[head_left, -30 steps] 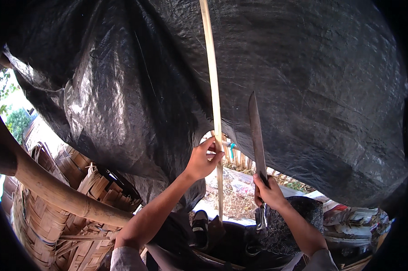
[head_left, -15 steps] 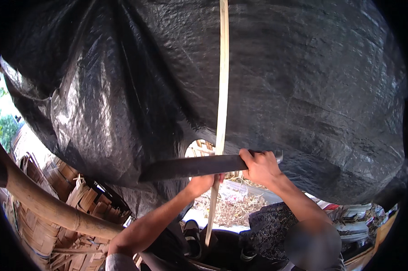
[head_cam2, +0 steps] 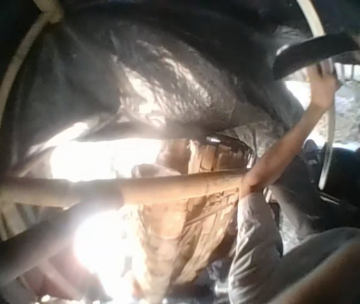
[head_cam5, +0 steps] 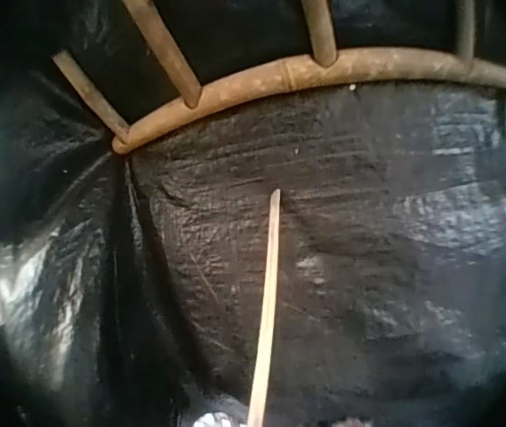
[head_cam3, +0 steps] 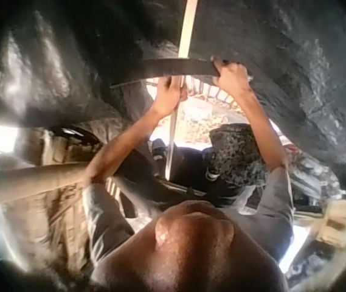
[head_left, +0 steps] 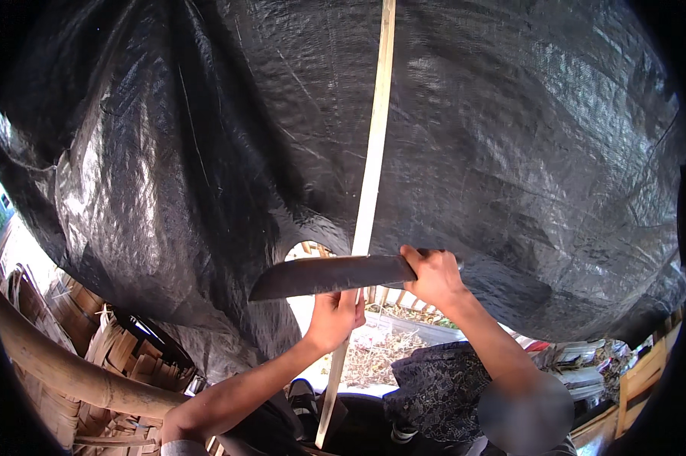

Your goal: The person splits thin strips from a bamboo piece using a machete, then scrapes and trims the length of a bamboo stick with the blade.

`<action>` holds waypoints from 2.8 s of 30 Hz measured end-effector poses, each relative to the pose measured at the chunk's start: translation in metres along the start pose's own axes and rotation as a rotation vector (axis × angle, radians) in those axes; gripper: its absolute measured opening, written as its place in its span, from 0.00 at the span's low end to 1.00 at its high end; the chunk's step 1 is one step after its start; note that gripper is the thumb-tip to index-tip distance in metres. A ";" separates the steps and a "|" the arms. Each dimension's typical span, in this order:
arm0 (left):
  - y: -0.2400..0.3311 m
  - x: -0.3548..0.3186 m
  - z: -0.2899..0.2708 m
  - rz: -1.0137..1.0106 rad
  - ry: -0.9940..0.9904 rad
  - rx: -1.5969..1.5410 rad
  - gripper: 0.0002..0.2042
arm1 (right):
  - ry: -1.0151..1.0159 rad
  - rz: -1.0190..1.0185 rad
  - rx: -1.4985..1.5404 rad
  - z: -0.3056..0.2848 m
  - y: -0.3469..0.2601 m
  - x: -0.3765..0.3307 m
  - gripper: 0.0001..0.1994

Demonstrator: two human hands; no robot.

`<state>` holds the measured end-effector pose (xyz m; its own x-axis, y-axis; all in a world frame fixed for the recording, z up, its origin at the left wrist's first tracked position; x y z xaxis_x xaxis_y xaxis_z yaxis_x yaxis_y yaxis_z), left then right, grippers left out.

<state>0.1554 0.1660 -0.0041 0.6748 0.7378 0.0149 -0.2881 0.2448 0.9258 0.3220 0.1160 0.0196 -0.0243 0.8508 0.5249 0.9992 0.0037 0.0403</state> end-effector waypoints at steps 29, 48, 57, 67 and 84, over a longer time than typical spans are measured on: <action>0.011 -0.016 0.014 -0.066 -0.068 -0.111 0.18 | -0.048 -0.154 -0.223 -0.065 -0.025 0.021 0.13; 0.020 -0.030 -0.003 -0.091 0.045 -0.263 0.20 | -0.149 -0.024 -0.151 -0.067 -0.050 0.035 0.14; 0.024 -0.028 0.006 -0.088 0.031 -0.244 0.20 | -0.074 0.061 -0.167 -0.080 -0.039 0.060 0.10; 0.023 -0.035 0.009 -0.110 0.004 -0.256 0.20 | -0.073 0.125 -0.207 -0.091 -0.032 0.066 0.09; 0.018 -0.040 0.005 -0.092 0.003 -0.240 0.20 | -0.193 0.046 -0.105 -0.093 -0.045 0.070 0.10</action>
<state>0.1268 0.1375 0.0143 0.7033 0.7077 -0.0666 -0.3791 0.4526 0.8071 0.2720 0.1267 0.1342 0.0377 0.9336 0.3563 0.9899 -0.0835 0.1141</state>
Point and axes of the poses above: each hand's wrist, its own x-axis towards the middle knuckle, its own z-axis out of the palm, y = z × x, the point moved 3 cm from there along x, towards the middle knuckle, and after that the axes turned 2 degrees about -x, right-handed, at the moved point
